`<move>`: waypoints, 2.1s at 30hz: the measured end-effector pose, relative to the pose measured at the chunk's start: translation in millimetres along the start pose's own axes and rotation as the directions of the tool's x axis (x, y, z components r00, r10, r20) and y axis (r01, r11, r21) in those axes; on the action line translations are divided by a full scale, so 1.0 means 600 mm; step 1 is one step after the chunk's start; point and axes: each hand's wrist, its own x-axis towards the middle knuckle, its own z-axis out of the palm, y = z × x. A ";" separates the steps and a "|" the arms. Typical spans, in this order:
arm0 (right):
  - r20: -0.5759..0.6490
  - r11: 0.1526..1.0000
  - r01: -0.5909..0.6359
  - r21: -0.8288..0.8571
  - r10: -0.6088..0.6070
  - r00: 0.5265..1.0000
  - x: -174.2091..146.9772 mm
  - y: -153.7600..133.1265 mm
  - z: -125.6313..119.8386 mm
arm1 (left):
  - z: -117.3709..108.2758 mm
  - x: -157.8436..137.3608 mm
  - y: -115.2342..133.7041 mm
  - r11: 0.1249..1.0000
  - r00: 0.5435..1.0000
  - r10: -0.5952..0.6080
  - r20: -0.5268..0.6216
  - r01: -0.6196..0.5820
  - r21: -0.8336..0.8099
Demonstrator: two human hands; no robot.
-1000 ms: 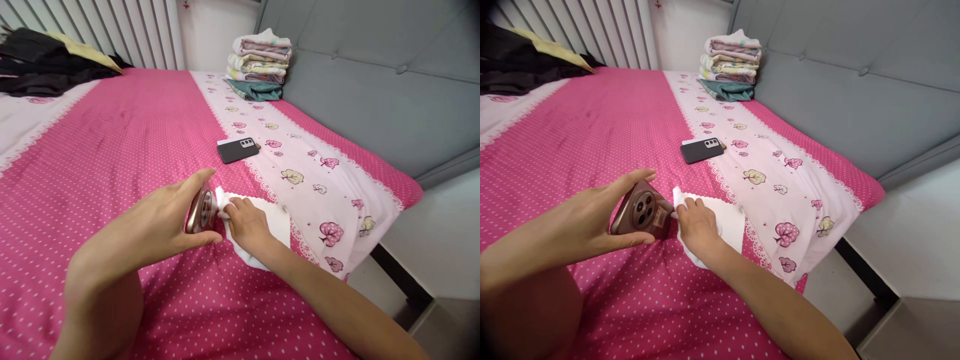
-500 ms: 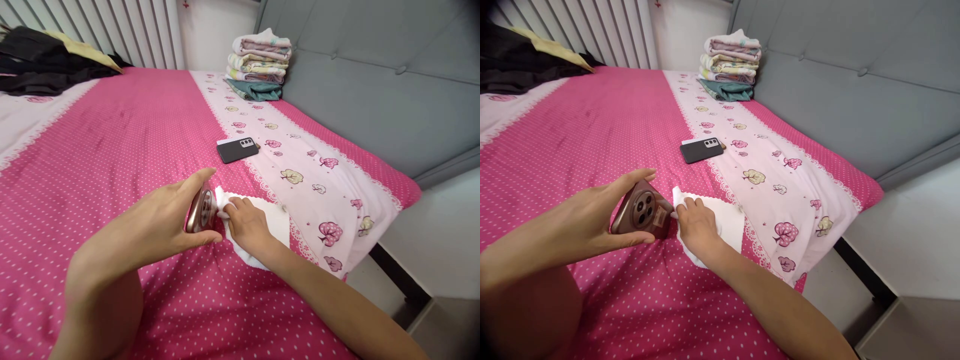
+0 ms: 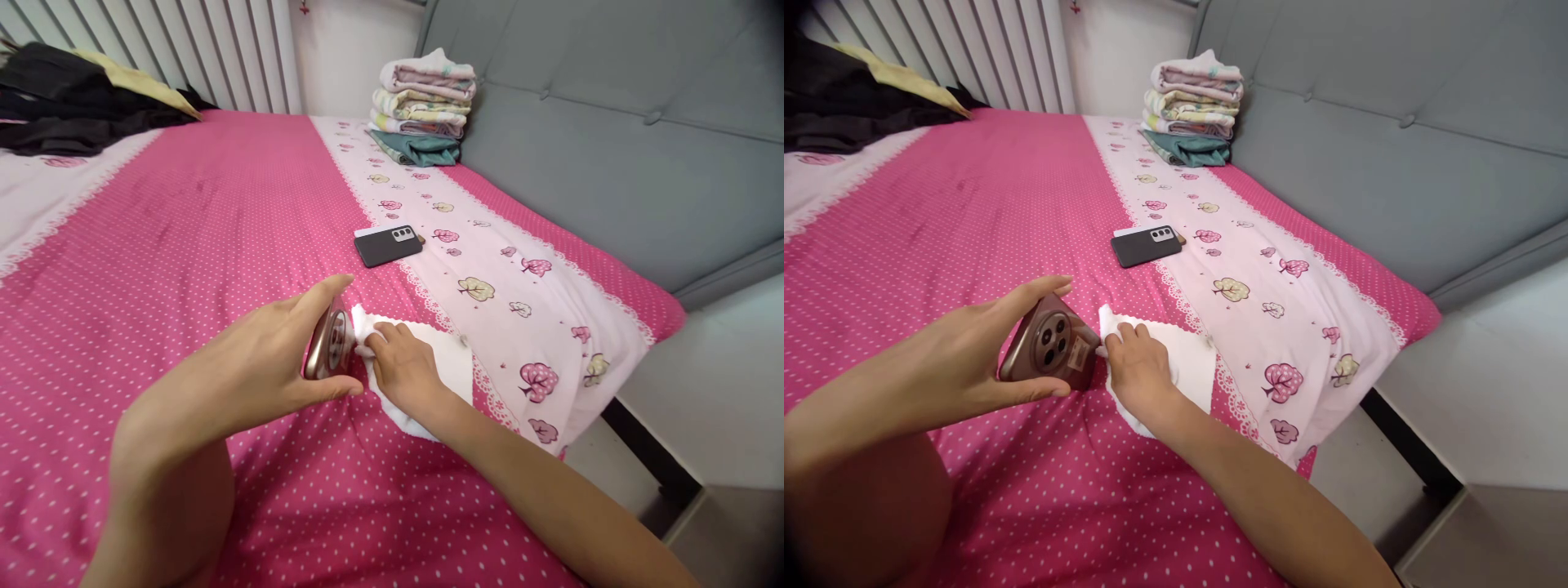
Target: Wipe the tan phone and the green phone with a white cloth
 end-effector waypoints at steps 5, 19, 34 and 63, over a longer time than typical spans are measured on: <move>-0.017 1.000 0.007 -0.002 -0.007 1.000 0.000 0.001 0.001 | -0.001 -0.002 0.000 1.000 1.000 -0.003 0.007 0.003 -0.001; -0.011 1.000 0.007 -0.005 -0.007 1.000 0.001 0.000 0.000 | 0.003 -0.001 -0.002 1.000 1.000 0.019 -0.011 -0.018 0.013; -0.003 1.000 -0.002 -0.004 0.002 1.000 0.001 -0.001 -0.001 | 0.003 -0.002 -0.003 1.000 1.000 0.013 -0.014 -0.013 0.018; -0.021 1.000 0.009 -0.004 -0.009 1.000 0.000 0.001 0.002 | 0.005 0.000 -0.005 1.000 1.000 0.014 -0.015 -0.014 0.011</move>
